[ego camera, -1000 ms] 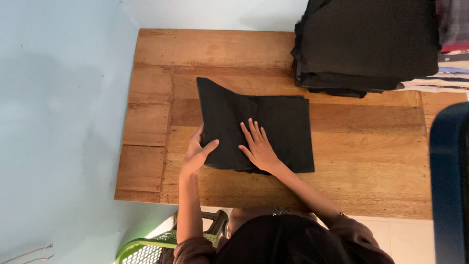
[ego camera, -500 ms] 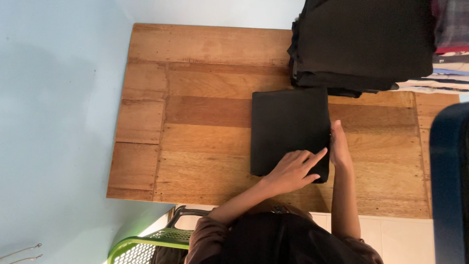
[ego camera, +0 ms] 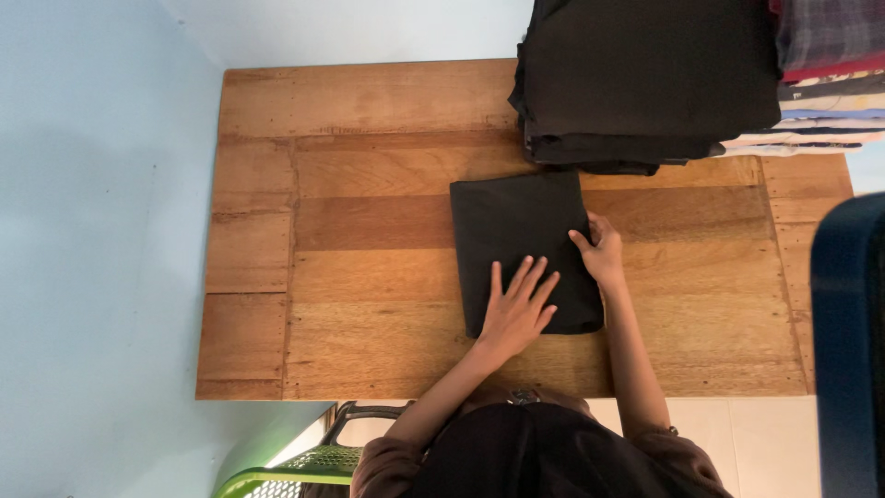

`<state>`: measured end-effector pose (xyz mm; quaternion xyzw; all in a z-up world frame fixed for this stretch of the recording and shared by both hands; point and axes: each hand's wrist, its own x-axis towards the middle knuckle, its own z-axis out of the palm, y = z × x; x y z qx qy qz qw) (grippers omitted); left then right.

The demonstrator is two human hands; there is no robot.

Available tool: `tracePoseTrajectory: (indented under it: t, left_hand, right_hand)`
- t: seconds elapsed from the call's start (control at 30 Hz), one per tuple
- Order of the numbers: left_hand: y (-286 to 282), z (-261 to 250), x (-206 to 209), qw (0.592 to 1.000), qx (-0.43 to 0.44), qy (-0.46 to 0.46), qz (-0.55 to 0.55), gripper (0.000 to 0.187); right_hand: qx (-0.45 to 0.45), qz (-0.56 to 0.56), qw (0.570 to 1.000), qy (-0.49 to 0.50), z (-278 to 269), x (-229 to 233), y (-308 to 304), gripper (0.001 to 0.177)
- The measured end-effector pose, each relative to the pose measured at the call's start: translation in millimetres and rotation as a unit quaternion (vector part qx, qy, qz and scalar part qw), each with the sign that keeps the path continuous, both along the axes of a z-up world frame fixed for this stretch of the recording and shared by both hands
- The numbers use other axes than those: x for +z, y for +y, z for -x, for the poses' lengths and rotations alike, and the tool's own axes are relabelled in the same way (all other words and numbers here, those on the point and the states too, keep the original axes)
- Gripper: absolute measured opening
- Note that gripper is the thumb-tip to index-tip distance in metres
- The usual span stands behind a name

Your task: The person folds pairs of dark trousers on a wooden table and places them on a stack of folded laundry.

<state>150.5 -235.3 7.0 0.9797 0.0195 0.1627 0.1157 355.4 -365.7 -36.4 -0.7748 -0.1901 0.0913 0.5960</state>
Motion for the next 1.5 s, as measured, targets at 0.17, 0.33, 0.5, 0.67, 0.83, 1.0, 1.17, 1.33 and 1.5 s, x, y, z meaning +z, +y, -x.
tracePoseTrajectory:
  t: [0.17,0.33,0.5,0.67,0.83,1.0,1.17,1.33,1.5]
  left_hand:
    - [45.0,27.7,40.0,0.916,0.257,0.173,0.254,0.083]
    - [78.6,43.2,27.6,0.903,0.226,0.135,0.339,0.103]
    - [169.7,48.9,2.8,0.912,0.075,0.102,0.390,0.104]
    - [198.7,46.7,18.3,0.925,0.304,0.048,0.221,0.087]
    - [171.6,103.4,0.6,0.839,0.367,-0.053,0.399,0.096]
    - [154.7,111.2,-36.7,0.758,0.272,-0.092,0.586,0.099]
    - [162.8,105.5,-25.8,0.700,0.234,-0.021,0.675,0.067]
    - [155.5,90.6,0.6,0.698,0.170,-0.053,0.693,0.062]
    - [169.3,73.9,36.4,0.740,0.083,-0.033,0.666,0.057]
  right_hand:
    - [-0.023,0.049,0.998,-0.022,9.9,-5.4,-0.5,0.040]
    - [-0.011,0.125,0.986,-0.113,39.5,-15.4,1.5,0.038]
    - [0.105,0.380,0.919,-0.024,97.1,12.8,-5.7,0.054]
    - [0.380,0.370,0.846,0.061,111.1,67.8,-6.1,0.038]
    - [0.148,0.200,0.953,-0.170,72.9,62.8,36.4,0.047]
    - [0.128,0.226,0.962,-0.083,46.8,17.7,84.9,0.087]
    - [0.111,0.242,0.954,0.133,48.9,25.9,86.8,0.088]
    - [0.123,0.157,0.968,0.152,66.5,42.6,69.8,0.088]
    - [0.135,0.008,0.985,0.105,72.1,74.6,36.3,0.082]
